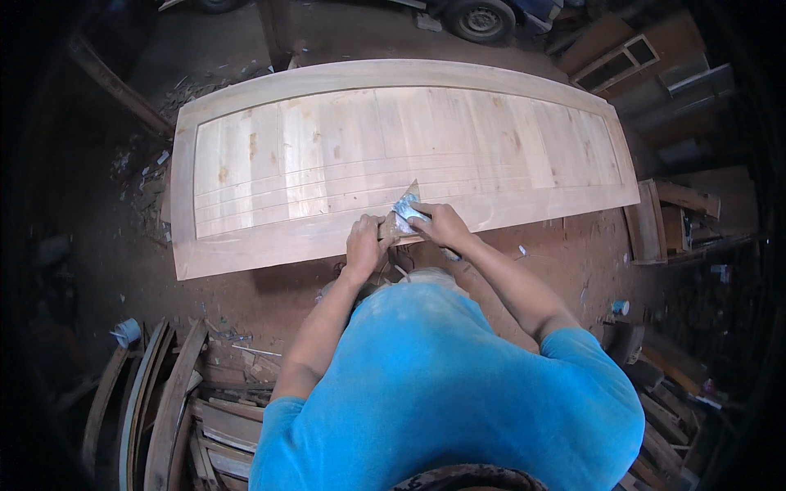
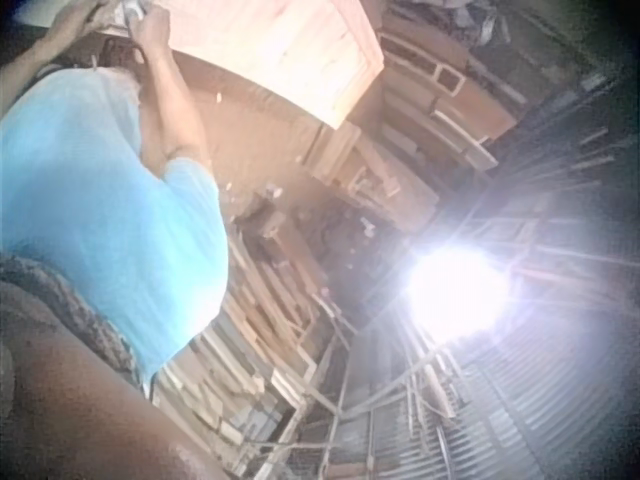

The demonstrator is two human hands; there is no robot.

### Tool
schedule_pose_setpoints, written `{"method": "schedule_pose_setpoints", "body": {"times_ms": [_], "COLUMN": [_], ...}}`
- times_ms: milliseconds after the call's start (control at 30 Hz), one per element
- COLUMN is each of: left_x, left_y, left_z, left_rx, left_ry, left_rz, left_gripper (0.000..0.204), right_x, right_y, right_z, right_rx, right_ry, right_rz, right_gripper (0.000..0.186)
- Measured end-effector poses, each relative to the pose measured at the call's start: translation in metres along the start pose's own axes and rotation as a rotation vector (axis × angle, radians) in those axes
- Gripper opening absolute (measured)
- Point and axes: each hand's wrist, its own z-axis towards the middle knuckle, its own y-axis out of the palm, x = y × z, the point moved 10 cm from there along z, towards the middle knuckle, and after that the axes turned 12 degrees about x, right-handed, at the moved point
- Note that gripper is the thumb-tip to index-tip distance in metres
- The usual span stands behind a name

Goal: The person uses a hammer and chisel to chip away wood from a large panel, then applies a white filler substance to the surface using a putty knife. The person works on a single large wooden object in a cluttered workshop.

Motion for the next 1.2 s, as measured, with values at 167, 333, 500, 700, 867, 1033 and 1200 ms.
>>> {"method": "schedule_pose_setpoints", "body": {"times_ms": [167, 333, 500, 700, 867, 1033, 1200], "left_x": [0.002, 0.004, 0.008, 0.003, -0.002, -0.007, -0.008], "left_y": [-0.003, -0.008, 0.001, -0.001, -0.001, -0.003, 0.0], "left_z": [0.004, 0.007, 0.009, 0.01, 0.007, 0.009, 0.01], "left_rx": [-0.018, 0.031, 0.02, 0.037, 0.03, 0.007, -0.05], "left_ry": [-0.012, 0.052, 0.067, 0.071, 0.078, 0.011, -0.011], "left_rz": [0.027, 0.016, 0.006, -0.025, -0.006, -0.009, -0.018], "left_gripper": [0.049, 0.051, 0.05, 0.049, 0.055, 0.048, 0.051], "right_x": [0.033, -0.016, 0.014, 0.01, -0.004, 0.011, -0.004], "right_y": [0.012, -0.017, 0.016, 0.011, -0.003, 0.007, -0.006], "right_z": [-0.035, -0.013, 0.016, -0.014, 0.001, -0.032, -0.01], "right_rx": [-0.003, -0.079, -0.15, -0.204, 0.023, 0.058, -0.125], "right_ry": [0.017, 0.031, 0.159, 0.107, 0.081, 0.099, 0.004], "right_rz": [-0.096, -0.234, -0.262, -0.289, -0.02, -0.072, -0.233], "right_gripper": [0.049, 0.039, 0.041, 0.042, 0.049, 0.046, 0.048]}}
